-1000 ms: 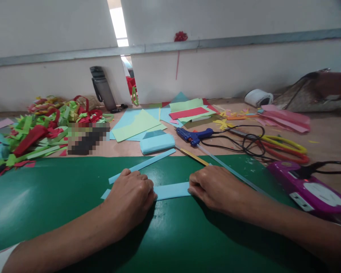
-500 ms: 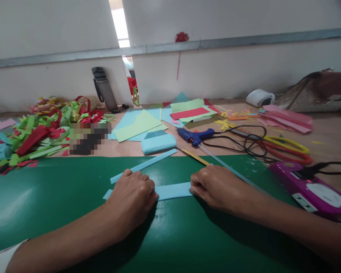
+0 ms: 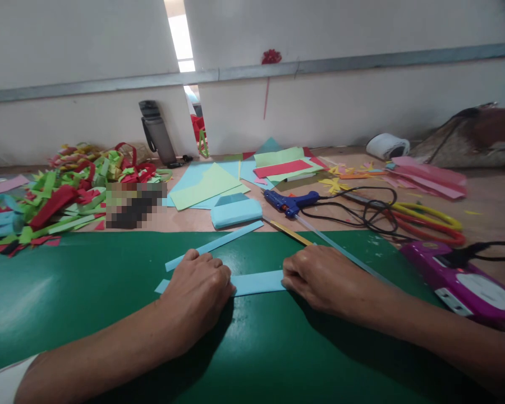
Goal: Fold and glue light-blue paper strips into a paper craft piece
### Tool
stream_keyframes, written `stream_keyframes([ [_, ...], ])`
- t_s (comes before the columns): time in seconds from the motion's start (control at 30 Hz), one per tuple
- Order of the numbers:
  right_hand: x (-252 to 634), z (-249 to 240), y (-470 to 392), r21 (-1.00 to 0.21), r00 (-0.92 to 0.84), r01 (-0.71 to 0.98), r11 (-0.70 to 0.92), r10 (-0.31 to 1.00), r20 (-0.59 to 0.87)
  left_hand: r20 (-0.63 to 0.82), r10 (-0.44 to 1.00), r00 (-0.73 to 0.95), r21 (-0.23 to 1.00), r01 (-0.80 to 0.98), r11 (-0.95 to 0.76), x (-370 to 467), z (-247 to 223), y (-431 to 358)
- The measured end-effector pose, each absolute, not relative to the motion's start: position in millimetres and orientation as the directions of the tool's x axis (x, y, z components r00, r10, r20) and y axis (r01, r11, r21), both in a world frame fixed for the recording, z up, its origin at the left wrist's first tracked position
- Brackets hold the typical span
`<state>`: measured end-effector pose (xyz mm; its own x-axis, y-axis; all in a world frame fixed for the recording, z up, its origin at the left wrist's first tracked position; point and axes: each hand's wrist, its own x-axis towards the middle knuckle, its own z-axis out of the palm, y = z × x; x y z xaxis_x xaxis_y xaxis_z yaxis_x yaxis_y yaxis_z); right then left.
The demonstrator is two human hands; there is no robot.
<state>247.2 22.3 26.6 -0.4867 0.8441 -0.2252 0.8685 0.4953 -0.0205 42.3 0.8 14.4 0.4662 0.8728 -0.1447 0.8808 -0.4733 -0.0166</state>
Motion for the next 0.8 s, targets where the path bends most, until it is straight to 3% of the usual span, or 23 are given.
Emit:
stream_keyframes([
  [0.4,245.9,30.2,20.9,-0.008,-0.477,0.872,0.49,0.846,-0.239,-0.206,0.87,0.448,-0.029,0.886,-0.463,45.7,19.3,3.3],
  [0.8,245.4,32.5,19.4,-0.031,-0.489,0.867,0.497,0.838,-0.241,-0.153,0.851,0.502,-0.049,0.856,-0.514,43.2,13.8,4.4],
])
